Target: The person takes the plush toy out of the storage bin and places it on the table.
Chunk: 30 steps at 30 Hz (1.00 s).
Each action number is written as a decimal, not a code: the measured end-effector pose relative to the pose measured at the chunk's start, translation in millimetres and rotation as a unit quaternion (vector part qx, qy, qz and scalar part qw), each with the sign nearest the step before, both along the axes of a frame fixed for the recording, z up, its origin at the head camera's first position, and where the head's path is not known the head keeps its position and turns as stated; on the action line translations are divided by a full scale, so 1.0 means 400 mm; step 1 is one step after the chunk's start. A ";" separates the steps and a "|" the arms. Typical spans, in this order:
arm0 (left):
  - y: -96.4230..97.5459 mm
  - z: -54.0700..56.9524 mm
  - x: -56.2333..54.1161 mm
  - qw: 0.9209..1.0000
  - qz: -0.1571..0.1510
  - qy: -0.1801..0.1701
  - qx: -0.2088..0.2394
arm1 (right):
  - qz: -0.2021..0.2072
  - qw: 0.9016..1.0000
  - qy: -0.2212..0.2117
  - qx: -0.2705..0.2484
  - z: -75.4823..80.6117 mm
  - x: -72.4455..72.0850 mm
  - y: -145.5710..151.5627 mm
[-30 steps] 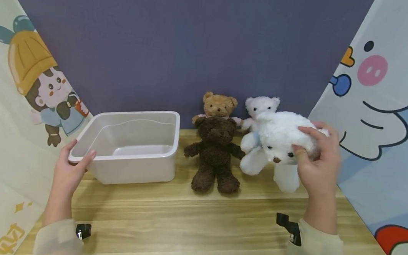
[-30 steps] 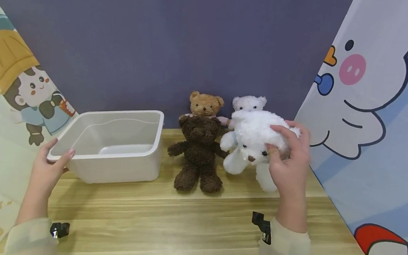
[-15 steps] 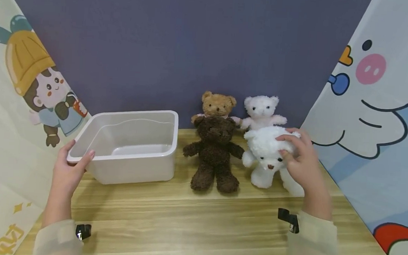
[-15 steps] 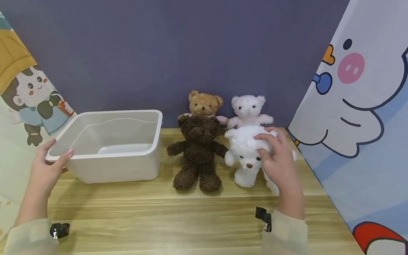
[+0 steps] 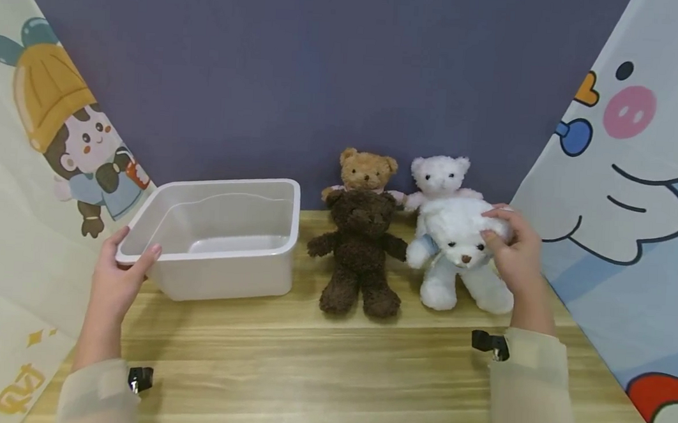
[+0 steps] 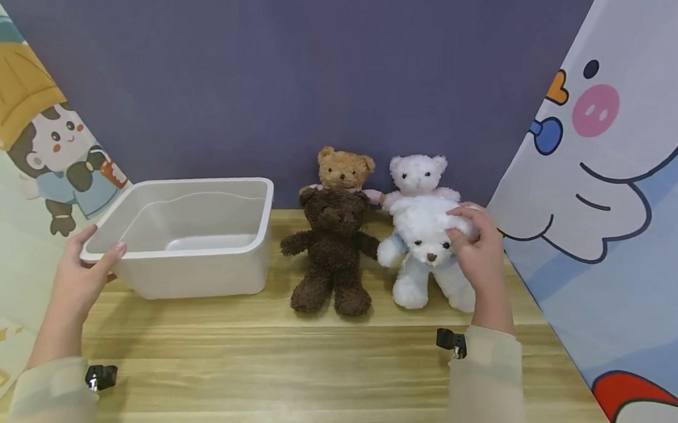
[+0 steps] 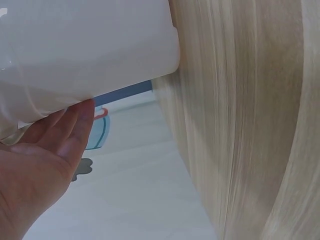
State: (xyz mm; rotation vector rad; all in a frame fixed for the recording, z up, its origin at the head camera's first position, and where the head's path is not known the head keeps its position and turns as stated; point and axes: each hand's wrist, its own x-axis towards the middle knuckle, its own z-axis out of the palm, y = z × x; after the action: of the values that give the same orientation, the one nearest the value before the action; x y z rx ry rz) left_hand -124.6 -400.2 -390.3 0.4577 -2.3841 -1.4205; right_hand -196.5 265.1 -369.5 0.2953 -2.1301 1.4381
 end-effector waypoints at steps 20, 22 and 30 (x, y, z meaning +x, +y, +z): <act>0.001 0.013 -0.006 1.000 -0.001 0.010 -0.010 | 0.003 0.965 -0.207 0.162 -0.016 -0.133 0.071; 0.001 0.012 -0.007 1.000 -0.005 0.007 -0.009 | 0.003 0.960 -0.213 0.181 -0.014 -0.144 0.070; -0.004 0.002 -0.017 1.000 -0.001 0.005 -0.011 | -0.012 0.938 -0.250 0.238 -0.002 -0.193 0.058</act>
State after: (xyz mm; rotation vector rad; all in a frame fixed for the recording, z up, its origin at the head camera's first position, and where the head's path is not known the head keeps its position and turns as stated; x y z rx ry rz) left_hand -131.6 -401.8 -389.7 0.4406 -2.3899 -1.3930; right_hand -273.7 288.1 -370.2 0.0761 -2.8832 1.0336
